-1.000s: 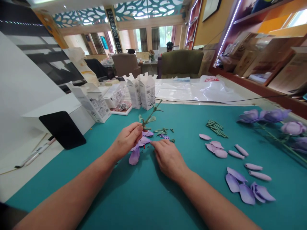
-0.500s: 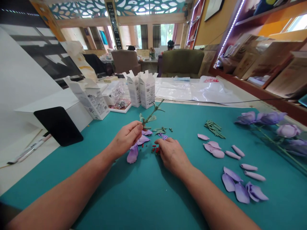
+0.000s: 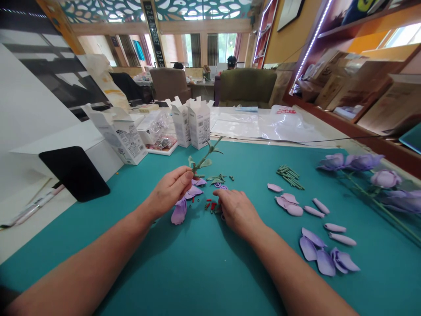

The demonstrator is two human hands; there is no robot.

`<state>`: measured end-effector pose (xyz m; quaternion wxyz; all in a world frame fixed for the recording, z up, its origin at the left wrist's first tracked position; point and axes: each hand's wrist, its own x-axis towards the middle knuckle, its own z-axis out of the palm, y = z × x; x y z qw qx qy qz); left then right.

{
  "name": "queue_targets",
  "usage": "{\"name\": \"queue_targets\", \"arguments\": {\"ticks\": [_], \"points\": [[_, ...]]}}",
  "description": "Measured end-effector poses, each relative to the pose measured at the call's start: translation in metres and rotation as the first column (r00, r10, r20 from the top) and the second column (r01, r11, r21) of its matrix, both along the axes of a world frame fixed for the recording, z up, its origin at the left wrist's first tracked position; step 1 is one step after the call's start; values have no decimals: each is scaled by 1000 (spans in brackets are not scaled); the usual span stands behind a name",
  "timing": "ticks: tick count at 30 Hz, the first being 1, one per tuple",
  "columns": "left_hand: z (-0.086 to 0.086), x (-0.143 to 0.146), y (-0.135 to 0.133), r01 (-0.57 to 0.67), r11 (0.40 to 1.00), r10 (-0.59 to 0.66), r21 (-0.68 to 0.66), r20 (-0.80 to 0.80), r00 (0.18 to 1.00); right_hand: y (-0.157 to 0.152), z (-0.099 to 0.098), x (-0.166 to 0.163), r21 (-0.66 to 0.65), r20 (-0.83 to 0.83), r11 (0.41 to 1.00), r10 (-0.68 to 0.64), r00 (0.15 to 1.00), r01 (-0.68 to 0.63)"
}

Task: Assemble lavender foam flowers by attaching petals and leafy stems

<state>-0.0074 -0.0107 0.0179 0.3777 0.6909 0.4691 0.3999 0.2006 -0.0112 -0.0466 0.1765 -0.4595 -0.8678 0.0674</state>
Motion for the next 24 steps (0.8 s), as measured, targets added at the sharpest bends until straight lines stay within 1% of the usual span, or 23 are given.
{"name": "queue_targets", "arguments": {"ticks": [3,8,11,17,24], "points": [[0,0,0,2,1000,-2,-13,2,1000,1,0,1,11,-16,1000,-12,1000,12],[0,1,-1,18,1000,-18,-8,13,1000,1,0,-1,-12,18,999,35,999,-35],[0,2,-1,16,1000,-15,-9,20,1000,1,-2,-1,21,33,999,44,998,-45],[-1,3,-1,41,999,-40,-10,21,999,2,-1,-2,68,87,988,130,988,-136],[0,4,-2,43,999,-43,-28,-6,999,0,-1,-7,99,97,987,118,988,-128]]}}
